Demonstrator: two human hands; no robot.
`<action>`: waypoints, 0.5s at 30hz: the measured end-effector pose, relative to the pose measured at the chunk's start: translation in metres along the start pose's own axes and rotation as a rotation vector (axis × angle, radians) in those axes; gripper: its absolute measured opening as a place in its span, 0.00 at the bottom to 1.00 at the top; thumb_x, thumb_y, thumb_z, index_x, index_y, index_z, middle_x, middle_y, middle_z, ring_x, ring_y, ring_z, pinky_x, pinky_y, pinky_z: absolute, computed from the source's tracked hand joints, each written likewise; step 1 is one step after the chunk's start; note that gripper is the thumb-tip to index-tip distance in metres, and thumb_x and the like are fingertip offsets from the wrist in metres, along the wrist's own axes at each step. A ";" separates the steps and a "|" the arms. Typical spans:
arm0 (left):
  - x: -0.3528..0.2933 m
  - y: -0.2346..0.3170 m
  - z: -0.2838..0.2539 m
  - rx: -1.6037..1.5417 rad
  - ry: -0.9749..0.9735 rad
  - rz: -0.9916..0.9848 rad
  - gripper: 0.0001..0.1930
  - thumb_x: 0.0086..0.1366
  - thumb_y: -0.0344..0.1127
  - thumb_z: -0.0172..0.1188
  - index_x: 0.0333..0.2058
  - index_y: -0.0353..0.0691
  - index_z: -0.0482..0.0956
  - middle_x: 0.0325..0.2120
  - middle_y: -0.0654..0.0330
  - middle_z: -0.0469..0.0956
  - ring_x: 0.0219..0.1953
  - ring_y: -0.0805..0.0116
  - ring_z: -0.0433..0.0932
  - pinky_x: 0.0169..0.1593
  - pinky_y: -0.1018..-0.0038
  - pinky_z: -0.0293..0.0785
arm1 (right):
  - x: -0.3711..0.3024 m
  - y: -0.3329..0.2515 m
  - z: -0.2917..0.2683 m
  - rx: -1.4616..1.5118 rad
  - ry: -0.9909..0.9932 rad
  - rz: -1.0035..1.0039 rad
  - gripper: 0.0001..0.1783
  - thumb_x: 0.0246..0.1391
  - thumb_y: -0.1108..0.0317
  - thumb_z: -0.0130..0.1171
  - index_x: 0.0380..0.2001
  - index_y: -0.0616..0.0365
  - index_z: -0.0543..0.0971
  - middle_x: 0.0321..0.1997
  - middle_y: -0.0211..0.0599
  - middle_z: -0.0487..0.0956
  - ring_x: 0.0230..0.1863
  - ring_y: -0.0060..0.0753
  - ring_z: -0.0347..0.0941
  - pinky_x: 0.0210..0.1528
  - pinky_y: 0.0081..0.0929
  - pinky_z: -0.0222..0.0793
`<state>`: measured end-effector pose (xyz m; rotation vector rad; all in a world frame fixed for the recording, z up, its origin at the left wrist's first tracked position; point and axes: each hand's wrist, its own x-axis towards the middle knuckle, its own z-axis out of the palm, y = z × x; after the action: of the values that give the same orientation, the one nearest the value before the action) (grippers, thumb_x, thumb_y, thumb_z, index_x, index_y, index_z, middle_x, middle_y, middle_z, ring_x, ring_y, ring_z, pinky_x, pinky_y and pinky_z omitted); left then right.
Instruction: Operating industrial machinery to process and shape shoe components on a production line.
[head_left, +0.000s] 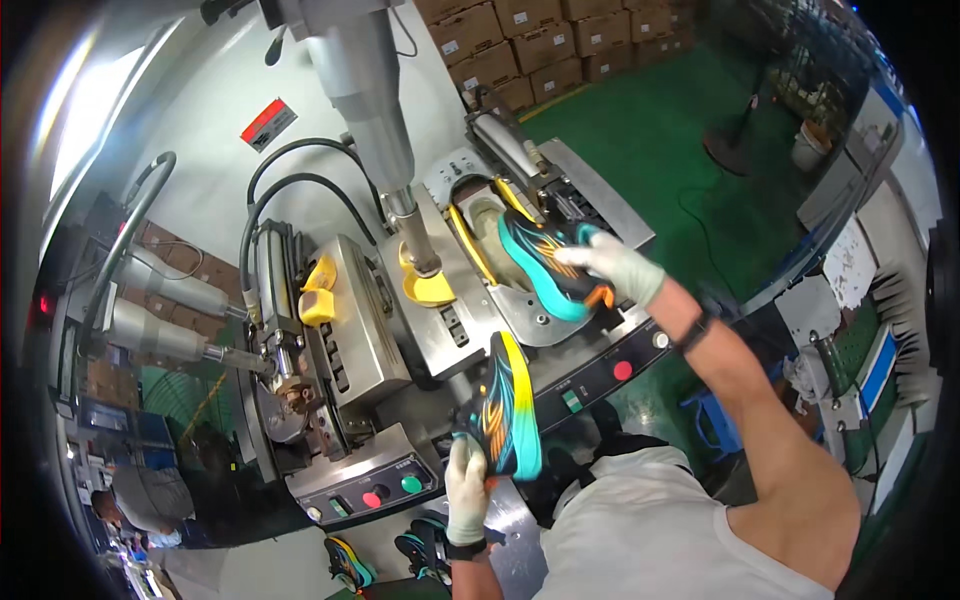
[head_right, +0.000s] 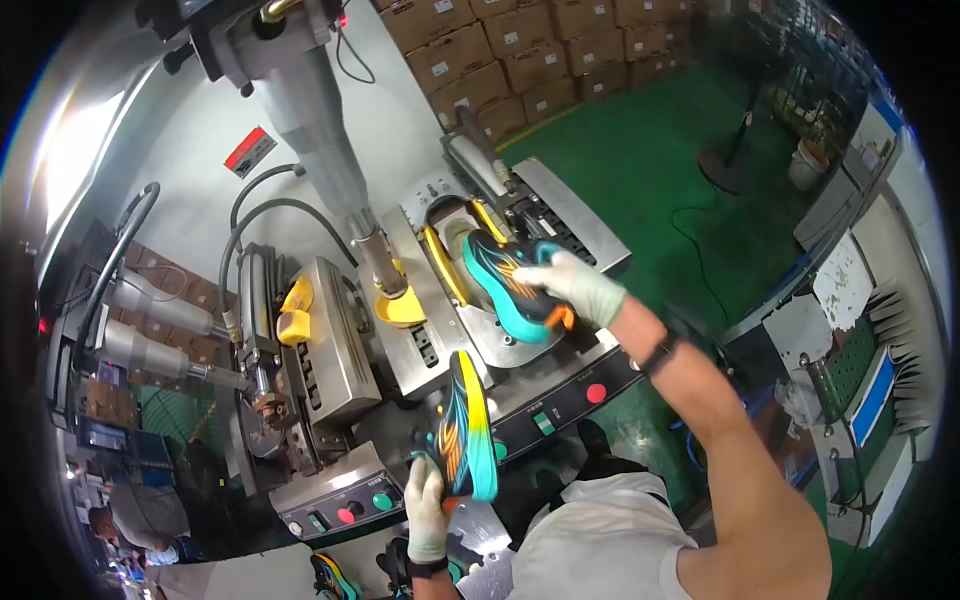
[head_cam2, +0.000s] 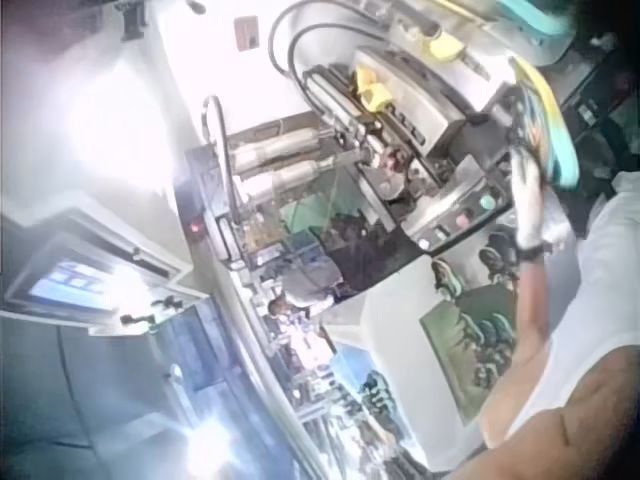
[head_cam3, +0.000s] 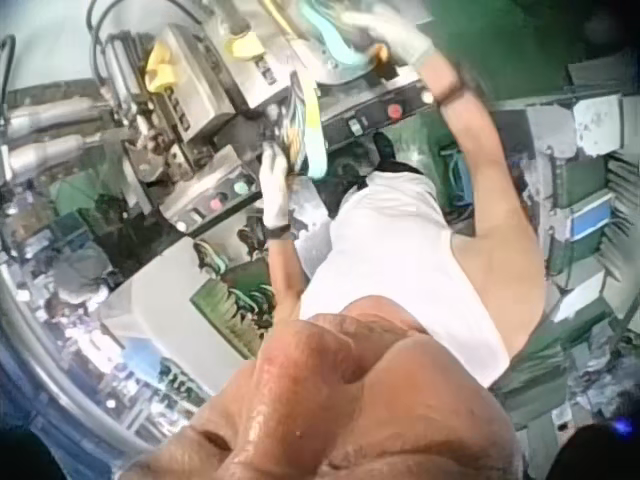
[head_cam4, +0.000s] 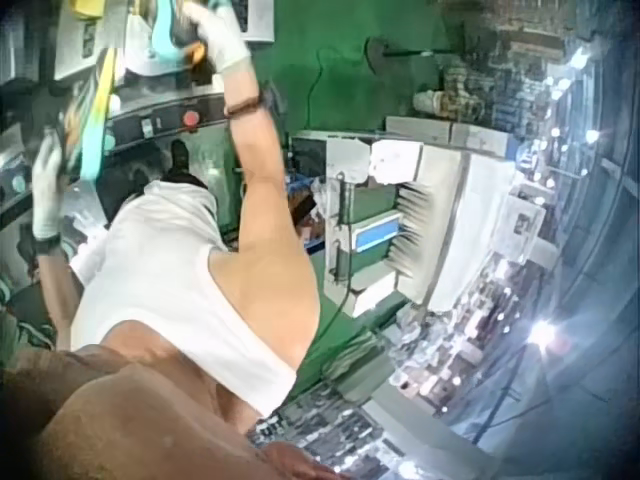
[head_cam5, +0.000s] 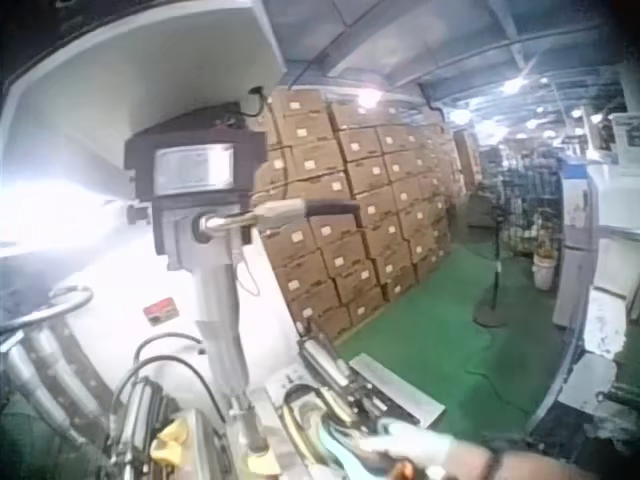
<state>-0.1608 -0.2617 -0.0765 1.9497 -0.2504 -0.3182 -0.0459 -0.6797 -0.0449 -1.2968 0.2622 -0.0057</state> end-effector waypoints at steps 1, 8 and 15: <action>-0.025 -0.014 -0.006 -0.006 0.006 -0.032 0.17 0.66 0.24 0.60 0.53 0.26 0.74 0.46 0.47 0.77 0.47 0.50 0.79 0.50 0.60 0.78 | 0.050 0.011 -0.006 -0.012 -0.073 0.027 0.26 0.61 0.58 0.72 0.54 0.66 0.80 0.49 0.41 0.87 0.45 0.29 0.84 0.50 0.33 0.81; -0.135 -0.085 0.005 -0.084 0.278 -0.633 0.14 0.73 0.35 0.56 0.50 0.30 0.73 0.35 0.56 0.76 0.35 0.69 0.76 0.42 0.71 0.76 | 0.210 0.118 0.043 -1.177 0.518 -0.044 0.34 0.60 0.52 0.65 0.56 0.74 0.75 0.47 0.64 0.84 0.53 0.64 0.82 0.58 0.51 0.78; -0.216 -0.253 0.082 0.667 0.567 -0.602 0.30 0.74 0.34 0.59 0.68 0.22 0.64 0.58 0.32 0.76 0.57 0.33 0.77 0.60 0.52 0.73 | 0.239 0.127 0.061 -1.234 0.333 -0.095 0.28 0.57 0.49 0.66 0.37 0.70 0.85 0.43 0.67 0.84 0.49 0.64 0.83 0.54 0.52 0.78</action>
<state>-0.3849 -0.1663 -0.3176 2.6527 0.6981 -0.0453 0.1793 -0.6229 -0.1957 -2.5424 0.5268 -0.1635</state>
